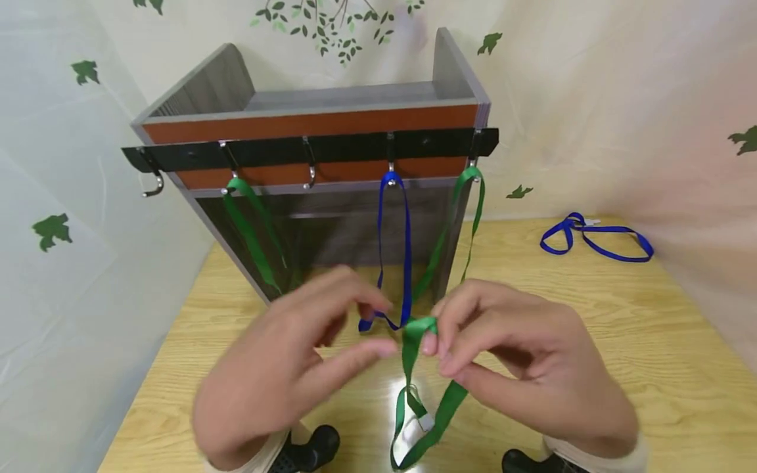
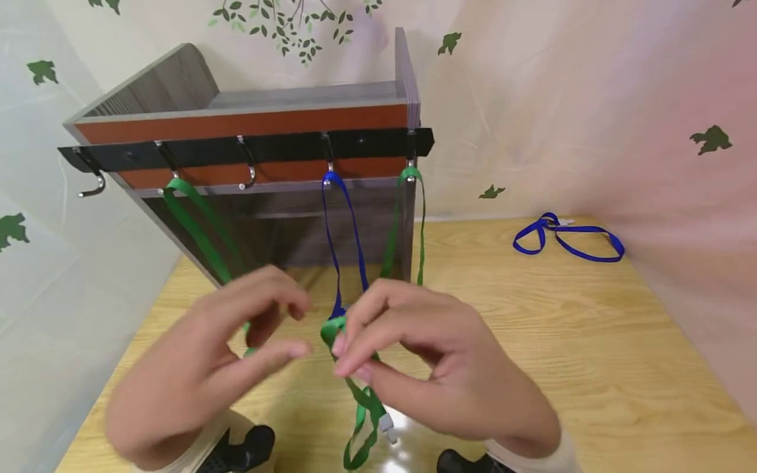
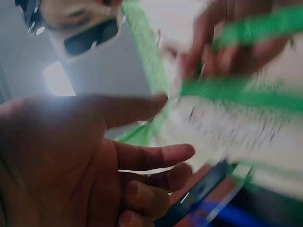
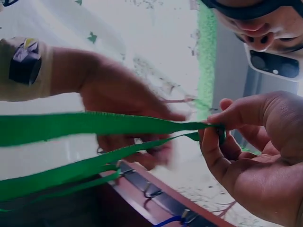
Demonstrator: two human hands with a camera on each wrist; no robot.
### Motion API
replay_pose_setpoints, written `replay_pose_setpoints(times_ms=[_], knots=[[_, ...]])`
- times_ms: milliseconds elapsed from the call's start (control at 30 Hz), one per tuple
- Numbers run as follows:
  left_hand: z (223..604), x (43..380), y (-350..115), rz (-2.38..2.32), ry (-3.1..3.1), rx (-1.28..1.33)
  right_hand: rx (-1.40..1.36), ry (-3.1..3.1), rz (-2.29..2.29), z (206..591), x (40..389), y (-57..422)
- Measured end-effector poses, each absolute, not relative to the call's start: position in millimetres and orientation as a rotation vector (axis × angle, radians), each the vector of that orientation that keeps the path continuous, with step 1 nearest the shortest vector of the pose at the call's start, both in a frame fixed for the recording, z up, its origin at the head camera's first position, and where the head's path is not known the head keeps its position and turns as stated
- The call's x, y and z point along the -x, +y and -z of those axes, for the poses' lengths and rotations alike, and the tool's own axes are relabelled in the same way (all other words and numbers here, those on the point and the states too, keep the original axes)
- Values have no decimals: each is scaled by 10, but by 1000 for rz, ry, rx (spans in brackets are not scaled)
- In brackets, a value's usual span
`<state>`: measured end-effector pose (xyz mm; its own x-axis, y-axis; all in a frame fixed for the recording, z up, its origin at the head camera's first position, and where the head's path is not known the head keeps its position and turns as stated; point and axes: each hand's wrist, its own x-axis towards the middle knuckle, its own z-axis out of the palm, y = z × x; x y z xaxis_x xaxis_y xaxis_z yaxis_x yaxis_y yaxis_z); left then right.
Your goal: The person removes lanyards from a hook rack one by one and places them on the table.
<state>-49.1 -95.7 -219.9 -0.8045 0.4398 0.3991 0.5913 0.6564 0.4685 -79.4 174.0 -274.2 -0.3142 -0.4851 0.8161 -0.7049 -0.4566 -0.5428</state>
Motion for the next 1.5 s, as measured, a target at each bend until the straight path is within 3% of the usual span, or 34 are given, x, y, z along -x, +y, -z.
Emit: replay_pose_setpoints(times_ms=[67, 167, 533, 700, 933, 1200, 1500], knots=[[2196, 486, -821, 858, -2640, 996, -1736, -1554, -1836, 2700, 828, 1686], [2210, 550, -742, 756, -2608, 970, -1705, -1565, -1834, 2651, 861, 1670], [2179, 590, -1239, 1443, -2143, 372, -1617, -1690, -1879, 2516, 1012, 1720], [2172, 638, -1318, 1765, -1853, 563, -1605, -1649, -1981, 2538, 1034, 1561], [2197, 850, -1194, 1813, -1670, 752, -1546, -1759, -2010, 2583, 1077, 1383], [2195, 955, -1019, 1396, -1740, 787, -1457, -1950, -1867, 2569, 1055, 1439], [2300, 1073, -922, 858, -2097, 379, -1470, -1638, -1777, 2495, 1144, 1724]])
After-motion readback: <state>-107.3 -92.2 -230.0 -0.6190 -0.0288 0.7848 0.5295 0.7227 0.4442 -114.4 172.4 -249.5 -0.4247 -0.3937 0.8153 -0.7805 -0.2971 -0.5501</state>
